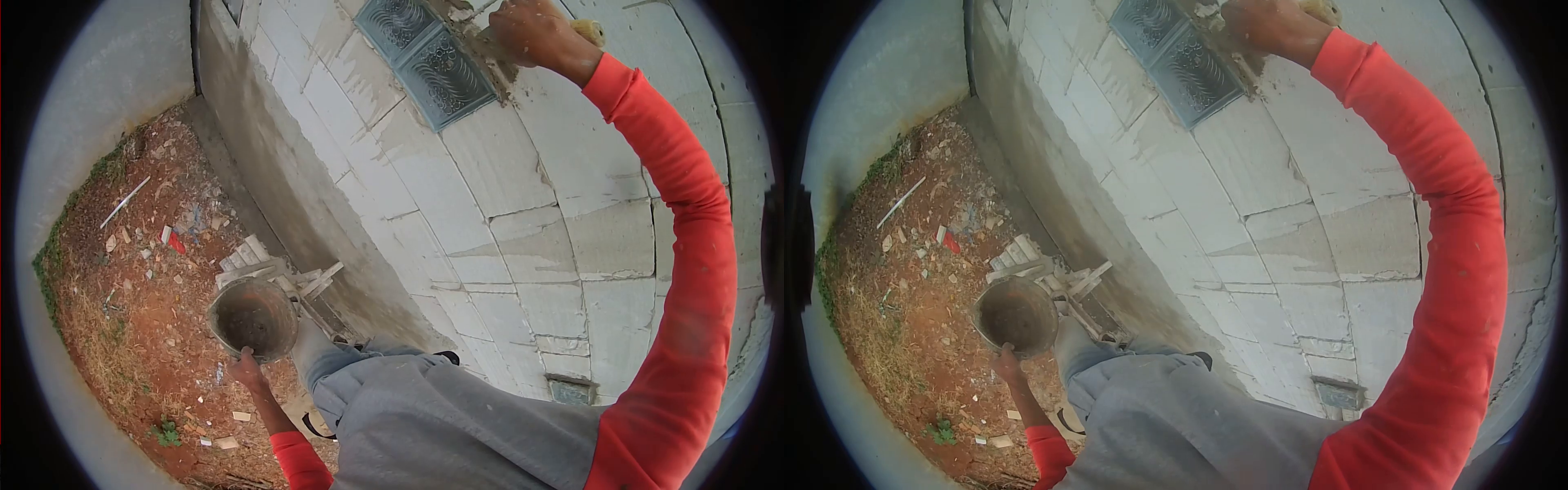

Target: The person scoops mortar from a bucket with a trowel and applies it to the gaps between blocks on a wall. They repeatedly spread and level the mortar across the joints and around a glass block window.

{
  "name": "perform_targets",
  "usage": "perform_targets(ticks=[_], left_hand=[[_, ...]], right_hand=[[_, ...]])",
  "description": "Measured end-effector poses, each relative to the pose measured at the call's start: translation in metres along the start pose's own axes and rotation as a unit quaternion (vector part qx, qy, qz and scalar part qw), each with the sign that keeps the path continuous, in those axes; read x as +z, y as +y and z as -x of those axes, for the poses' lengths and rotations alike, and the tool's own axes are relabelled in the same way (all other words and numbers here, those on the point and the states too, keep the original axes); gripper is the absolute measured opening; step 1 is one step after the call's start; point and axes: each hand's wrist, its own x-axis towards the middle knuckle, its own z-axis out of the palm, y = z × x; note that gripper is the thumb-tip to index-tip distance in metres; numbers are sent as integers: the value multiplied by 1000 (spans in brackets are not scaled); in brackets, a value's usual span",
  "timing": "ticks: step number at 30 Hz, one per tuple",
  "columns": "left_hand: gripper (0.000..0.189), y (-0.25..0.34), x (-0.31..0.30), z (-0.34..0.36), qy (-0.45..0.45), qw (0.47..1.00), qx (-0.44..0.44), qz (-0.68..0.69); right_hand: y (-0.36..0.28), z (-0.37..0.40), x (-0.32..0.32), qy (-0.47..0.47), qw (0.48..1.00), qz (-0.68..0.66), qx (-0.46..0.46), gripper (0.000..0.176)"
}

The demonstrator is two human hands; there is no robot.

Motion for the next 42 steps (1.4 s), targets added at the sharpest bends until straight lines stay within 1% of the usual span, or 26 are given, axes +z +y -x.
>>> perform_targets(ticks=[1, 2, 4, 5, 7, 9, 10, 11, 13, 16, 18, 20, 22, 24, 26, 27, 29, 30, 32, 33, 36, 37, 38, 40, 41, 42], left_hand=[[34, -3, -1, 4, 6, 1000, 5, -6], [34, -5, -4, 5, 11, 1000, 11, -14], [35, -3, -5, 10, 22, 998, -18, -55], [35, -3, -10, 13, 27, 996, -35, -79], [36, -10, -17, 19, 28, 998, -42, -25], [37, -12, -22, 19, 30, 999, -39, 16], [37, -14, -21, 21, 35, 998, -36, 34], [38, -15, -21, 20, 42, 997, -31, 55], [40, -13, -27, 18, 54, 997, -54, 10], [42, -8, -26, 6, 82, 990, -64, -96], [43, -4, -26, -4, 80, 985, -44, -144], [43, -6, -28, -17, 60, 986, -6, -154], [42, 4, -25, -22, 37, 993, 3, -116], [40, 15, -26, -30, 27, 994, 16, -108], [39, 19, -25, -35, 33, 991, 26, -127], [38, 31, -26, -26, 28, 995, 45, -88], [37, 84, -17, 21, 12, 997, 81, -12], [37, 84, -16, 27, 17, 996, 82, -9], [37, 83, -14, 24, 31, 995, 91, 0], [37, 73, -16, 16, 30, 997, 76, 5], [38, 52, -34, 7, 42, 999, 25, -4], [38, 56, -38, 19, 57, 998, 4, -20], [38, 60, -40, 25, 73, 997, -17, -32], [38, 47, -48, 27, 68, 997, 0, 25], [38, 38, -54, 27, 65, 996, 10, 51], [38, 21, -60, 18, 91, 996, -8, -5]], right_hand=[[2, -3, 3, -3, 1000, -21, 7, 12], [0, -3, 8, 21, 1000, 13, -1, 12], [-5, -8, 13, 73, 994, 81, -21, 13], [-7, -3, 13, 52, 996, 67, -19, 13], [-19, 13, -9, 6, 999, 41, -21, 14], [-40, 39, -31, -64, 997, 33, 25, 9], [-47, 50, -44, -96, 994, 32, 49, 12], [-52, 65, -52, -99, 994, 10, 49, 12], [-58, 95, -62, -98, 993, -30, 50, 12], [-68, 94, -91, -223, 965, -74, 119, 12], [-80, 86, -82, -272, 924, -175, 203, 18], [-95, 79, -57, -288, 860, -328, 264, 27], [-107, 66, -28, -293, 764, -485, 309, 35], [-110, 45, 2, -288, 646, -617, 345, 40], [-98, 35, 27, -177, 609, -658, 406, 41], [-95, 32, 34, -123, 584, -675, 434, 42], [-98, 23, 26, 8, 558, -677, 480, 42], [-104, 21, 22, 73, 537, -674, 502, 42], [-116, 7, 21, -8, 521, -704, 482, 37], [-121, 4, 24, -49, 511, -718, 470, 35], [-157, 3, 71, -97, 502, -722, 466, 37], [-161, 11, 67, -72, 481, -717, 500, 40], [-167, 19, 61, -9, 488, -691, 533, 42], [-176, 35, 53, 115, 496, -629, 588, 46], [-182, 34, 64, 191, 494, -595, 604, 50], [-178, 27, 61, 165, 479, -634, 584, 49]])
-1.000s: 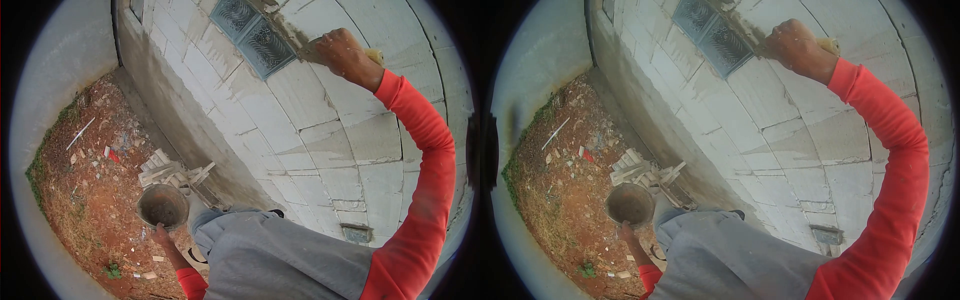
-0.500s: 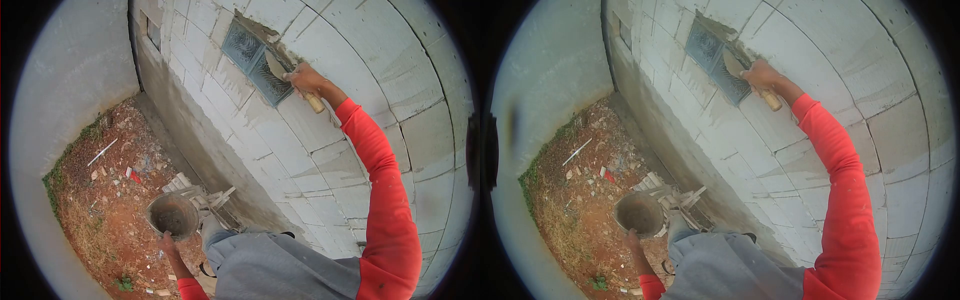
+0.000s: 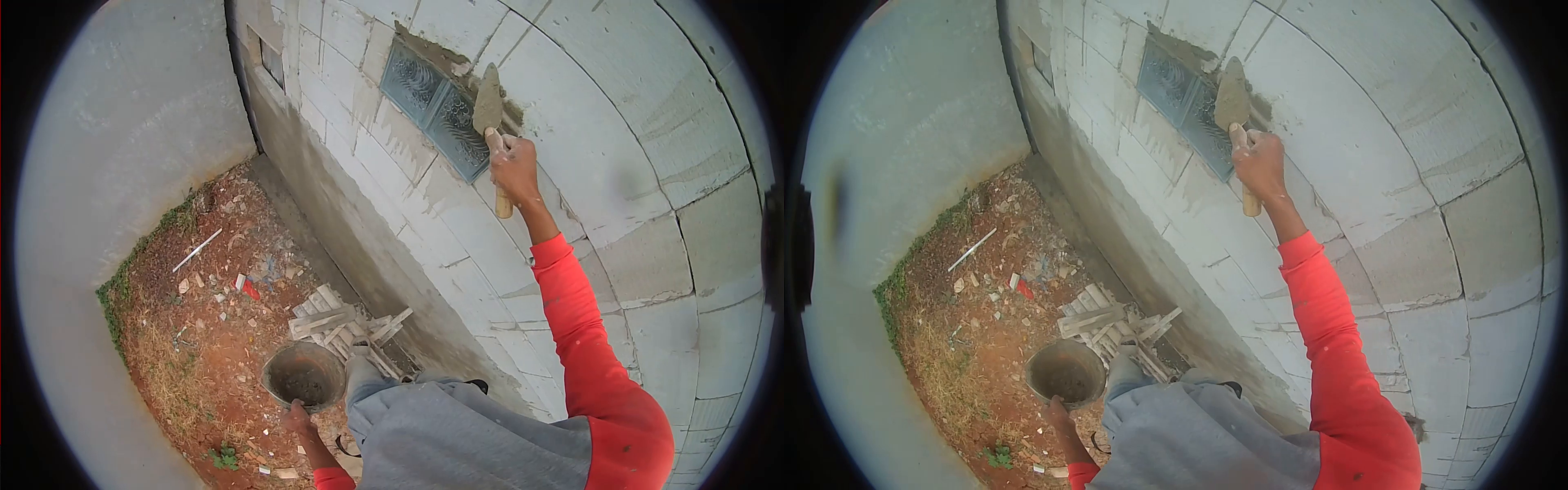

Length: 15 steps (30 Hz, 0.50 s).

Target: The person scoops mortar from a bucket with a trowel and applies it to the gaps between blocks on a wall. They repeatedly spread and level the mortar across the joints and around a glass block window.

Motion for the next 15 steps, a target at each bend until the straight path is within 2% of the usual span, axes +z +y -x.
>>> perform_targets(ticks=[2, 5, 7, 11, 14, 15], left_hand=[[38, -25, -7, -25, 51, 991, -24, -118], [38, -1, -17, -9, 11, 996, -17, -84], [39, 2, -29, -7, 27, 997, -37, -70], [39, 20, -56, 13, 21, 997, -55, -58], [33, 13, -57, 17, 34, 999, 23, 19], [32, 12, -58, 12, 50, 998, 1, -43]], right_hand=[[-21, -6, 13, -88, 995, -32, 47, 46], [-22, -49, 73, -149, 982, -89, 79, 43], [-25, -91, 120, -159, 974, -138, 85, 41], [-23, -160, 181, -119, 975, -181, 50, 39], [-13, -140, 170, -71, 976, -204, 28, 40], [-8, -120, 154, -54, 976, -211, 16, 41]])
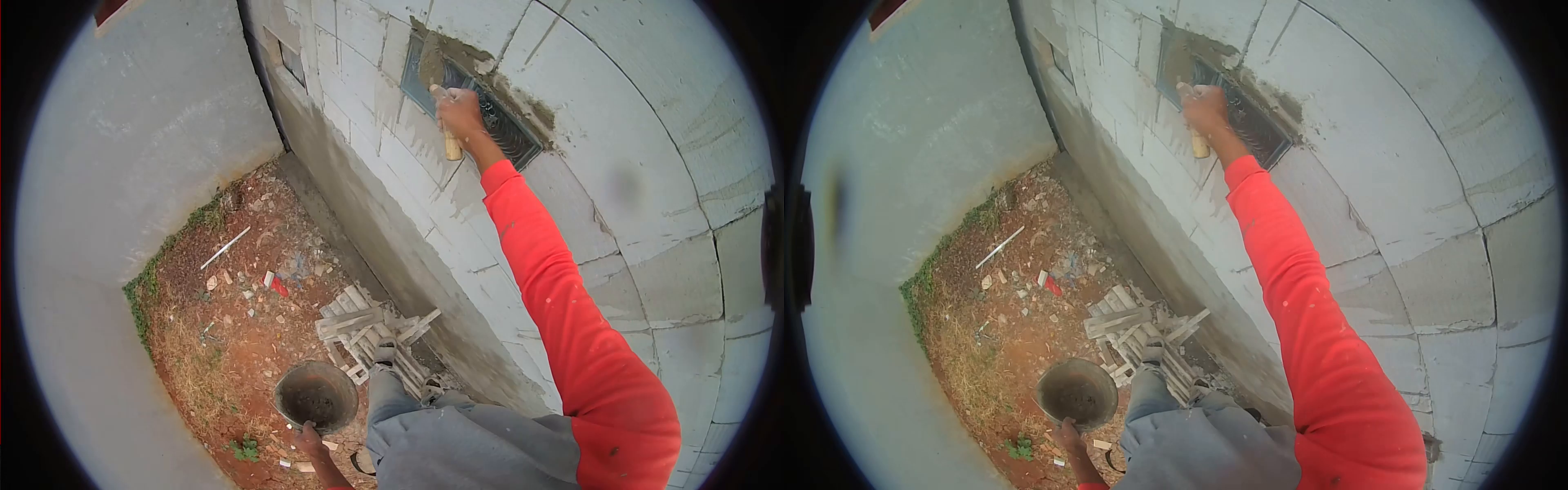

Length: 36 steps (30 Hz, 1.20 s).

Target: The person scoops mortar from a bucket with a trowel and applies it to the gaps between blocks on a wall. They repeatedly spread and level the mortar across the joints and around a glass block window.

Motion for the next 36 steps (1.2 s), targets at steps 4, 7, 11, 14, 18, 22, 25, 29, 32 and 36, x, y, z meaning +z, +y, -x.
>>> perform_targets(ticks=[4, 7, 11, 14, 18, 22, 25, 29, 32, 36], left_hand=[[32, 59, 16, 21, 20, 990, -56, -126], [34, 15, 25, -26, 11, 989, -74, -131], [31, 19, 56, -34, -38, 995, -66, -65], [31, 45, 80, -19, -55, 998, -15, -8], [29, 38, 100, -25, -88, 994, 50, 49], [29, 27, 89, -31, -124, 991, -8, 55], [30, 8, 83, -27, -119, 988, -10, 95], [33, 3, 56, 3, -57, 996, -33, 59], [36, -31, 38, -4, -4, 999, -51, -11], [42, -45, 8, 10, 49, 975, -61, -208]], right_hand=[[-4, 130, -73, -37, 993, 55, 96, 43], [-43, 164, -120, -149, 973, 103, 142, 39], [-134, 161, -137, -201, 973, 73, 91, 31], [-173, 134, -141, -222, 941, 231, 107, 30], [-167, 85, -116, -160, 970, 180, -41, 30], [-185, 51, -75, -157, 970, 173, -61, 29], [-183, 10, -63, -130, 963, 223, -79, 27], [-205, -37, -61, -128, 938, 309, -97, 29], [-246, -38, -56, -154, 787, 586, -118, 21], [-270, -81, -72, -398, 306, 799, -332, 26]])
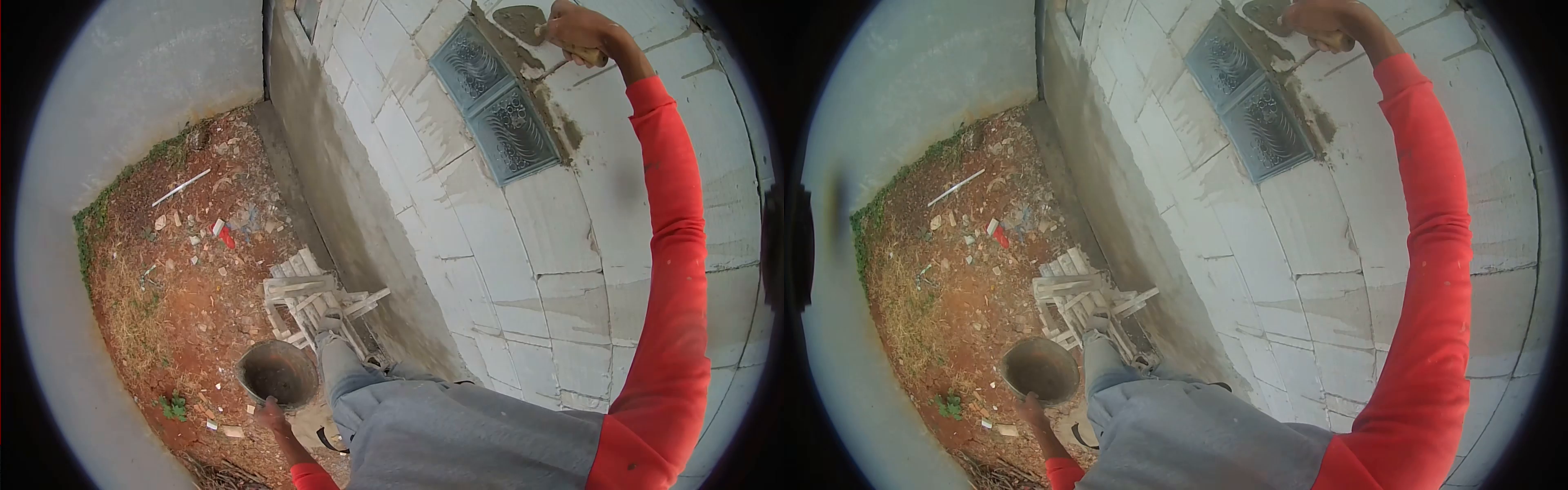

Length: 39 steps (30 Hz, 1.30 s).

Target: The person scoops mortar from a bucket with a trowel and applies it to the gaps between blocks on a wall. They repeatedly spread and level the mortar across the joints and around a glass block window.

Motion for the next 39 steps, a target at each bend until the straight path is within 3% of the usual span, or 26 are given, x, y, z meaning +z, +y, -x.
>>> perform_targets(ticks=[1, 2, 3, 4, 7, 8, 10, 11, 13, 14, 17, 18, 20, 21, 22, 25, 26, 29, 33, 34, 35, 36, 37, 38, 39], left_hand=[[43, -7, 1, 2, -12, 999, -6, 44], [44, -15, -1, 5, -26, 996, -10, 84], [45, -20, -4, 6, -40, 992, -12, 121], [45, -20, -7, 9, -57, 987, -8, 147], [44, -67, 13, -23, -35, 990, -64, 117], [42, -76, 15, -27, -26, 998, -27, 56], [40, -51, 11, 0, -56, 986, -89, 130], [40, -33, 9, 7, -71, 977, -114, 166], [38, -10, 25, -4, -98, 974, -65, 194], [37, -11, 31, -7, -109, 972, -47, 203], [34, -24, 47, -25, -107, 967, -13, 231], [34, -15, 43, -20, -115, 960, -3, 254], [33, 13, 34, -1, -135, 945, 16, 298], [34, 20, 39, -5, -142, 946, 11, 291], [34, 26, 44, -15, -148, 947, 10, 283], [36, 76, 44, 0, -125, 975, 15, 183], [37, 96, 36, 6, -107, 985, 21, 133], [39, 61, 49, -15, -128, 958, 87, 242], [43, 67, 56, -23, -131, 971, 65, 186], [44, 65, 66, -34, -125, 980, 51, 144], [45, 58, 73, -42, -118, 987, 35, 102], [45, 50, 72, -43, -132, 985, 31, 109], [45, 47, 67, -44, -146, 982, 29, 114], [46, 47, 69, -45, -161, 979, 26, 125], [44, 49, 68, -38, -157, 977, 34, 139]], right_hand=[[0, -2, -16, 39, 980, -165, 108, 30], [-1, -3, -30, 72, 918, -326, 213, 33], [-4, -1, -33, 100, 817, -474, 312, 37], [28, -28, 3, 131, 771, -570, 250, 37], [27, -50, 28, 87, 814, -555, 147, 36], [27, -39, 15, 23, 844, -508, 168, 35], [1, 6, -46, -116, 887, -395, 208, 34], [0, 2, -50, -78, 875, -414, 236, 34], [13, -9, -50, 17, 843, -448, 297, 34], [20, -28, -35, 44, 861, -432, 263, 37], [-4, -26, -37, -78, 872, -413, 253, 37], [-34, 0, -73, -104, 905, -300, 283, 36], [-16, 21, -82, -129, 935, -278, 176, 35], [-6, 35, -76, -137, 945, -269, 126, 35], [6, 31, -62, -78, 971, -220, 42, 39], [3, 2, -34, -80, 991, -57, 88, 44], [0, 4, -24, -115, 962, -194, 154, 39], [-12, 28, -34, -121, 932, -278, 197, 37], [-33, 74, -55, -111, 877, -390, 258, 34], [-46, 62, -62, -85, 885, -363, 277, 38], [-38, 51, -42, -64, 954, -242, 162, 41], [-21, 28, -9, -43, 992, -115, 39, 44], [-25, 19, 1, -21, 996, 14, -85, 46], [-29, 27, 12, -63, 949, -266, 160, 44], [-38, 42, -4, -109, 938, -289, 157, 42]])
